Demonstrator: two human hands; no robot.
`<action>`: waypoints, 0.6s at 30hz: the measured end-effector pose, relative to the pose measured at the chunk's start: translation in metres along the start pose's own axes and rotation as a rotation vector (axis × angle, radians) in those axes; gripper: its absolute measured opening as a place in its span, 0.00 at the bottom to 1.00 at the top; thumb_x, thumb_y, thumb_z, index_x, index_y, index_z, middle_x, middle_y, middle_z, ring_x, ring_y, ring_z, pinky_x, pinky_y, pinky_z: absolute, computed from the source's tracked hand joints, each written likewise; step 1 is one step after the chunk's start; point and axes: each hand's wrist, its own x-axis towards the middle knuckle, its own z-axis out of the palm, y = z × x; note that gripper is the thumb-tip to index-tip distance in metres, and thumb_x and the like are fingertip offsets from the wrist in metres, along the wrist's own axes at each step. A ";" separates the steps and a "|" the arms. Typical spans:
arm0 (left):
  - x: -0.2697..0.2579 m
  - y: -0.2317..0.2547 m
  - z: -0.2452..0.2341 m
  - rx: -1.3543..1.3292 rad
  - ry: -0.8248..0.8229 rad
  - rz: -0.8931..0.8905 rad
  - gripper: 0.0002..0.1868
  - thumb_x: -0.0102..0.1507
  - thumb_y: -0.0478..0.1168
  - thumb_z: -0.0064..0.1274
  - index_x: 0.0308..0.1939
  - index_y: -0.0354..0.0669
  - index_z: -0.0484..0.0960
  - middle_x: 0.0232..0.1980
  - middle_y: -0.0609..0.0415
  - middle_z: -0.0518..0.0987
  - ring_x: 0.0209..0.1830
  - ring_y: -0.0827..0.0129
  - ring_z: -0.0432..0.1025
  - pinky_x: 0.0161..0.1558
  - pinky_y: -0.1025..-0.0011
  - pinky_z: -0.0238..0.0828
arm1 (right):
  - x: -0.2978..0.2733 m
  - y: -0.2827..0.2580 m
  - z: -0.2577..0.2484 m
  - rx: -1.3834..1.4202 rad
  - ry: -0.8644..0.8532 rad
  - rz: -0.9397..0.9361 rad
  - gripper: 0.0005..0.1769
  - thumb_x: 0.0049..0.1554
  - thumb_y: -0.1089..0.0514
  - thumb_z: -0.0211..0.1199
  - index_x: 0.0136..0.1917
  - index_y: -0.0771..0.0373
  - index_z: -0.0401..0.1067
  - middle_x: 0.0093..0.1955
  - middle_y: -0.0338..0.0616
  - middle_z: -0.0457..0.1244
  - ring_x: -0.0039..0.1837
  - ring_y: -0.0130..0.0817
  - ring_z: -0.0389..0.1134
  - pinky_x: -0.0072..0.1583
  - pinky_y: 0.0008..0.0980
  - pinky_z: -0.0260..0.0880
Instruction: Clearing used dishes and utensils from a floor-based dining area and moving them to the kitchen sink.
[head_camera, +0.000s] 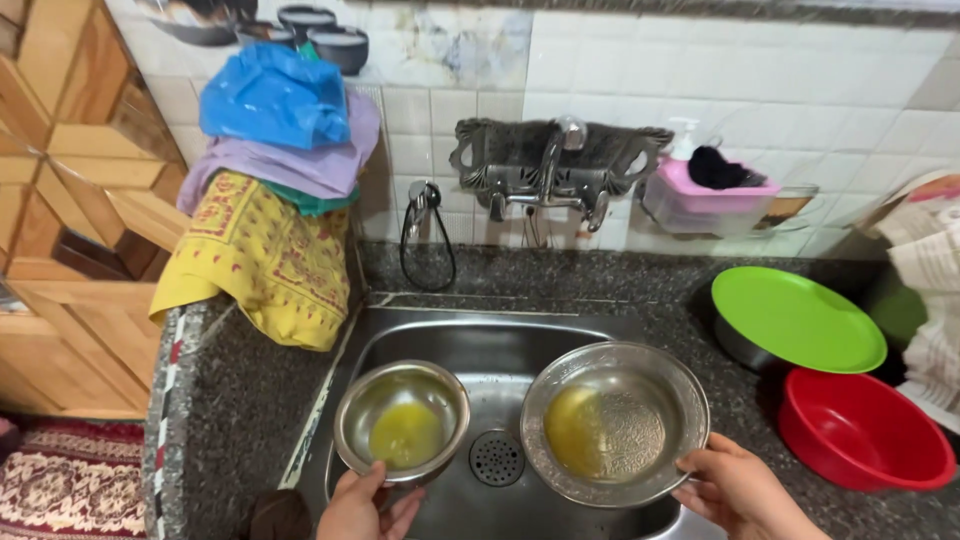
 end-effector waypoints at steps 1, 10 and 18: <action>-0.012 0.006 0.009 -0.030 0.020 0.045 0.18 0.73 0.44 0.39 0.67 0.50 0.69 0.59 0.45 0.72 0.55 0.48 0.75 0.60 0.53 0.74 | 0.004 -0.001 0.005 -0.026 0.000 -0.024 0.23 0.58 0.69 0.57 0.66 0.59 0.70 0.48 0.43 0.66 0.44 0.33 0.69 0.51 0.34 0.76; 0.006 0.004 0.008 -0.022 0.035 0.038 0.18 0.72 0.43 0.37 0.65 0.50 0.70 0.58 0.44 0.75 0.56 0.50 0.75 0.61 0.54 0.71 | 0.025 -0.015 0.053 -0.182 0.058 -0.090 0.24 0.56 0.70 0.58 0.65 0.59 0.70 0.46 0.47 0.68 0.42 0.36 0.70 0.48 0.36 0.77; -0.012 0.002 0.009 -0.101 0.068 0.095 0.14 0.72 0.42 0.40 0.59 0.43 0.71 0.57 0.44 0.73 0.53 0.51 0.74 0.63 0.53 0.71 | 0.072 -0.022 0.069 -0.327 0.063 -0.297 0.15 0.54 0.70 0.61 0.56 0.68 0.68 0.44 0.55 0.66 0.38 0.41 0.69 0.44 0.42 0.78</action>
